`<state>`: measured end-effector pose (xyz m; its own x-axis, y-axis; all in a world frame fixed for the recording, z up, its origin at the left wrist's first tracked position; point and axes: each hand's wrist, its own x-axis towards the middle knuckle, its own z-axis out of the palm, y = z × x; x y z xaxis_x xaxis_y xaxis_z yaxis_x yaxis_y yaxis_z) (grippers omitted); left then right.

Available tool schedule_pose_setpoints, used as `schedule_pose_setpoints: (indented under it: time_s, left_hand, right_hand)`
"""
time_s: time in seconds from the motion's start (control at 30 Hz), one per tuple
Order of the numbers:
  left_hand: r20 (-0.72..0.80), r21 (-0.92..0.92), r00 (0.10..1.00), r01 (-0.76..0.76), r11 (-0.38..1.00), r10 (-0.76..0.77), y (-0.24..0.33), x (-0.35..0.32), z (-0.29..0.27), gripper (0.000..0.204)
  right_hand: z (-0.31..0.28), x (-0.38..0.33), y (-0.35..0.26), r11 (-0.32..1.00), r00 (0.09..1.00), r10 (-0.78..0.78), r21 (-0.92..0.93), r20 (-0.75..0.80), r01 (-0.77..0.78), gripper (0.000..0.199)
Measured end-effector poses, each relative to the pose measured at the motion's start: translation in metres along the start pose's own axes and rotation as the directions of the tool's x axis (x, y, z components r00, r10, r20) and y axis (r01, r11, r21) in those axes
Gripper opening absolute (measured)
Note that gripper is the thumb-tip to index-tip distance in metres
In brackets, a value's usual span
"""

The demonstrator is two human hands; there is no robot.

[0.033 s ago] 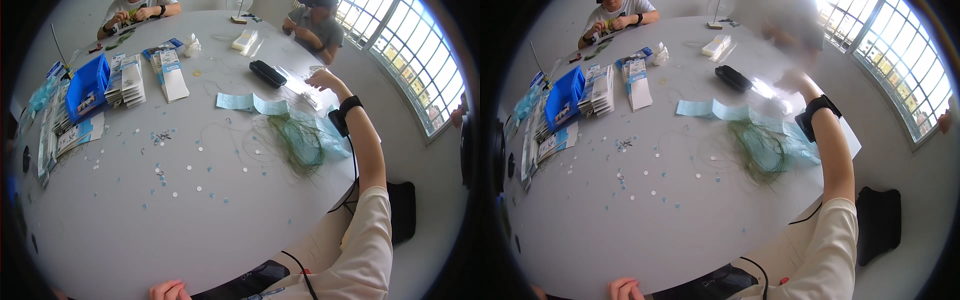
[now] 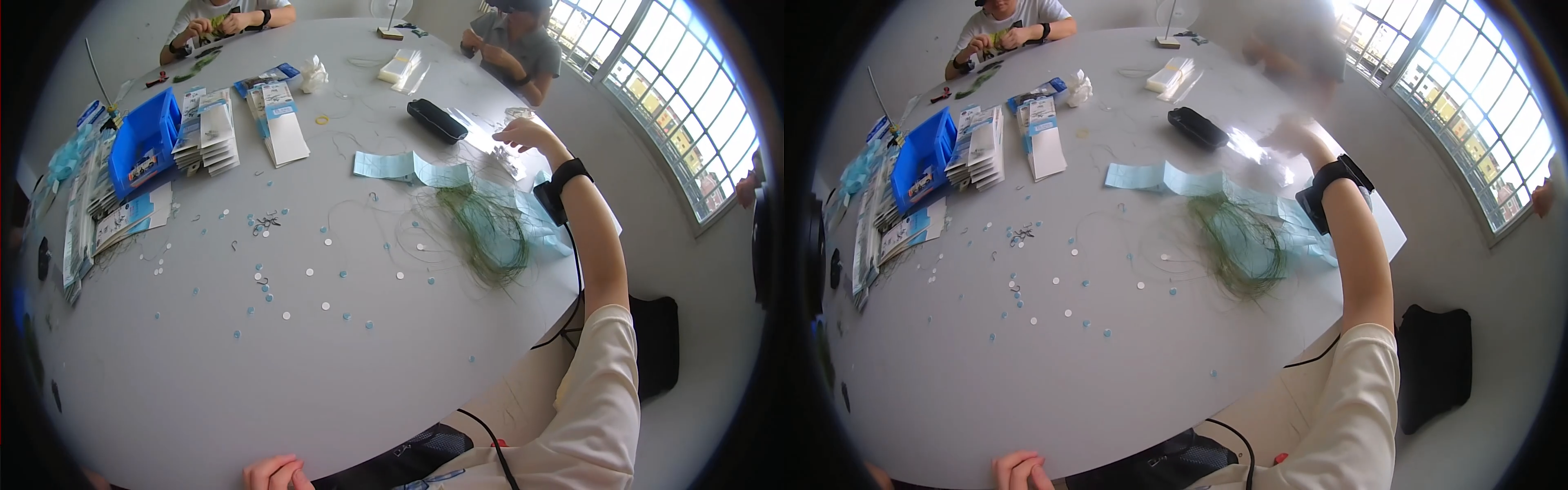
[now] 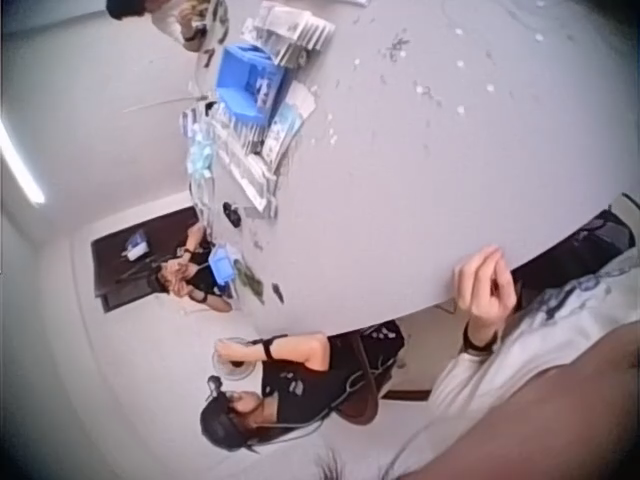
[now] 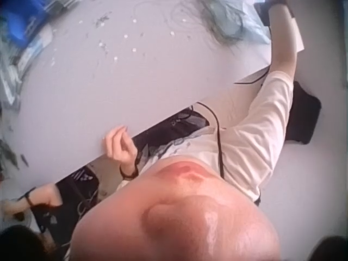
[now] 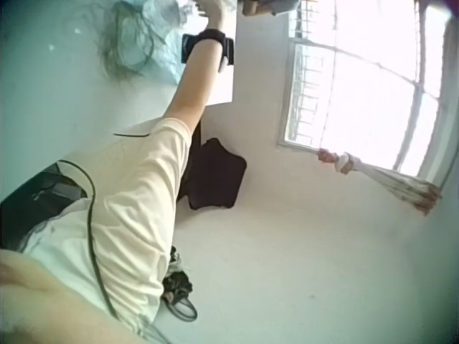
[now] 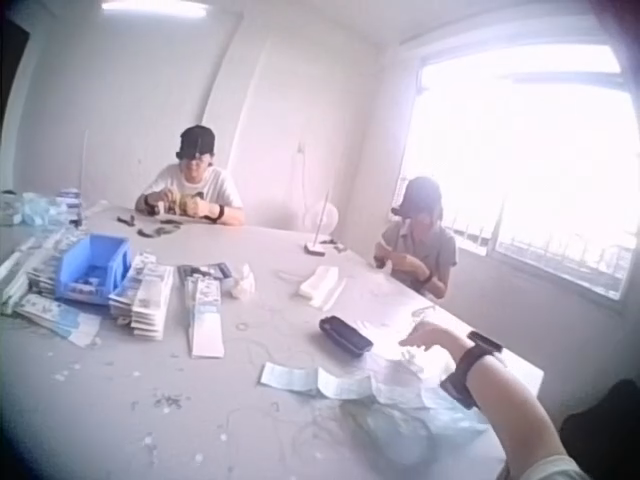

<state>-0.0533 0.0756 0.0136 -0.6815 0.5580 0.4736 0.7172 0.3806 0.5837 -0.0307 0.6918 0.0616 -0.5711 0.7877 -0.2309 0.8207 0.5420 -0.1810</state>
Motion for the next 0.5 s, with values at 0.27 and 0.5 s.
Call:
schedule_pose_setpoints:
  time_s: [0.27, 0.5]
  left_hand:
    - [0.016, 0.001, 1.0, -0.018, 1.0, 0.018, 0.003, 0.001, -0.003, 0.009]
    - [0.013, -0.026, 0.999, -0.043, 0.999, 0.044, 0.002, -0.002, -0.003, 0.008]
  right_hand:
    - [0.017, -0.02, -0.015, 0.998, 1.0, 0.012, -0.06, 0.028, -0.01, 0.072]
    - [0.02, -0.02, -0.011, 0.99, 0.992, -0.128, 0.065, 0.01, 0.127, 0.057]
